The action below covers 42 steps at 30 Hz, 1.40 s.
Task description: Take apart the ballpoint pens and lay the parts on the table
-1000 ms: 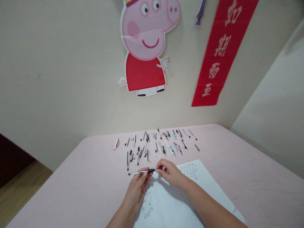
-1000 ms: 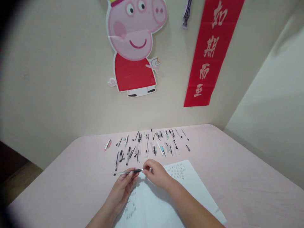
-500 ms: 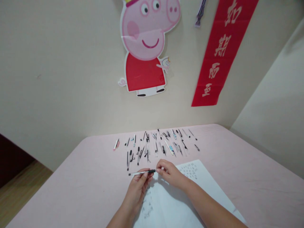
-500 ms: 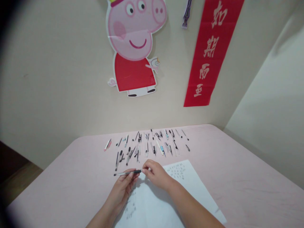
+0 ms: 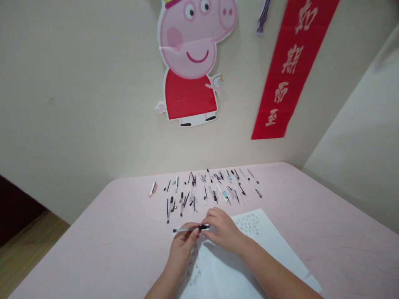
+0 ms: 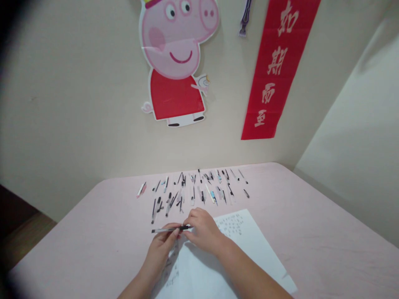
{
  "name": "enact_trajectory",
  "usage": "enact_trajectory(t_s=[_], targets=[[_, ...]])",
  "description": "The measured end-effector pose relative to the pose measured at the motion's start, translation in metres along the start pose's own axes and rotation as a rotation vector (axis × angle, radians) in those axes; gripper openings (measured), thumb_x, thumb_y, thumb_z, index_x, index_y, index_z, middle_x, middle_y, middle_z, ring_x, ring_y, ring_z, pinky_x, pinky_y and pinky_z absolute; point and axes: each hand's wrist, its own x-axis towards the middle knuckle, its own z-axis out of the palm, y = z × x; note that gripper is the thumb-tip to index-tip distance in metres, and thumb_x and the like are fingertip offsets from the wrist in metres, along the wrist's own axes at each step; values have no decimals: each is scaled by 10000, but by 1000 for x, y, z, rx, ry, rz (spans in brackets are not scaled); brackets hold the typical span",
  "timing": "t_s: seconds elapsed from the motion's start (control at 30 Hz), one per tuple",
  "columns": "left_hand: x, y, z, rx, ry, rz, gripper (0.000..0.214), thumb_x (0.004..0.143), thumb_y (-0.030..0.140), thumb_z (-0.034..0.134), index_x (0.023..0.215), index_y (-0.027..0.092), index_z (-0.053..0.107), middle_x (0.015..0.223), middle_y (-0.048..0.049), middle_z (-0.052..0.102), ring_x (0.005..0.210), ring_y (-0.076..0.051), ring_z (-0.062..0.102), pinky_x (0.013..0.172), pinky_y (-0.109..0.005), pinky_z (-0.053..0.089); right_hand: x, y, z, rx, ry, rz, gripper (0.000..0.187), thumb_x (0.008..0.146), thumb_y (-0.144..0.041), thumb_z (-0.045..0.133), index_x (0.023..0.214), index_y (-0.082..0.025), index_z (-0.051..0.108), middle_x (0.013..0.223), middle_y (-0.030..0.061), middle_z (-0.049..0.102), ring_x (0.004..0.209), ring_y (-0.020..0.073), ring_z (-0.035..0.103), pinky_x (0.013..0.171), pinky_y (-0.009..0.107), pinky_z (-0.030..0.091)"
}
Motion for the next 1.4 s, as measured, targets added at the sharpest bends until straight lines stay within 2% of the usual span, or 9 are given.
enact_trajectory(t_s=[0.13,0.23,0.33,0.5,0.6,0.77,0.9,1.1,1.4], targets=[[1,-2,0,27,-16,59,91,612,141,783,684,168,734,793,-68,677,805,-184,610,774,-244,481,-1,1,6,-70,-50,-3,29,770,-191,650,774,-186,678,731,38,596,746,186,522,680,304,371],[1,-6,-2,55,-9,54,196,613,138,782,797,195,749,853,-71,678,827,-187,607,781,-244,480,-1,6,5,-57,-59,40,55,778,-176,615,767,-190,668,691,23,599,709,172,522,666,289,368],[-1,-9,-3,127,-28,86,293,646,161,759,931,224,738,874,-74,671,803,-181,600,753,-241,480,-3,13,1,60,21,169,54,778,-193,585,761,-185,636,678,10,588,663,159,520,639,275,373],[-9,-7,-3,472,-306,249,182,749,205,664,902,248,752,960,-115,686,958,-250,581,923,-367,427,-11,39,1,450,199,394,112,768,-291,538,738,-183,543,648,-13,523,601,139,499,579,261,389],[-13,-5,-3,547,-440,291,228,770,174,632,938,276,747,1070,-118,685,1141,-284,521,1045,-430,323,-19,53,6,623,232,494,202,737,-381,580,713,-188,522,580,-28,493,545,131,480,541,262,382],[-19,-2,-2,436,-471,177,227,716,163,692,902,275,753,1141,-117,672,1247,-304,461,1115,-445,234,-24,59,9,798,234,615,301,746,-474,584,787,-176,566,563,-10,554,486,123,479,485,254,374],[-19,-2,-2,531,-514,130,316,724,209,688,1030,284,714,1273,-87,603,1300,-300,404,1139,-471,187,-25,57,9,710,188,551,207,722,-372,622,773,-176,581,603,-11,567,550,132,527,530,254,412],[-16,-9,-6,1231,-701,408,449,868,268,514,1314,306,490,1456,-9,421,1344,-241,341,1099,-473,314,-29,55,12,462,120,480,34,701,-173,543,732,-187,551,579,-46,506,532,109,472,521,224,378],[-22,-7,0,1369,-775,544,474,890,146,422,1336,304,452,1455,15,422,1351,-214,335,1121,-467,295,-33,48,11,277,95,445,64,713,-180,512,714,-188,575,599,-31,537,557,121,493,536,225,383]])
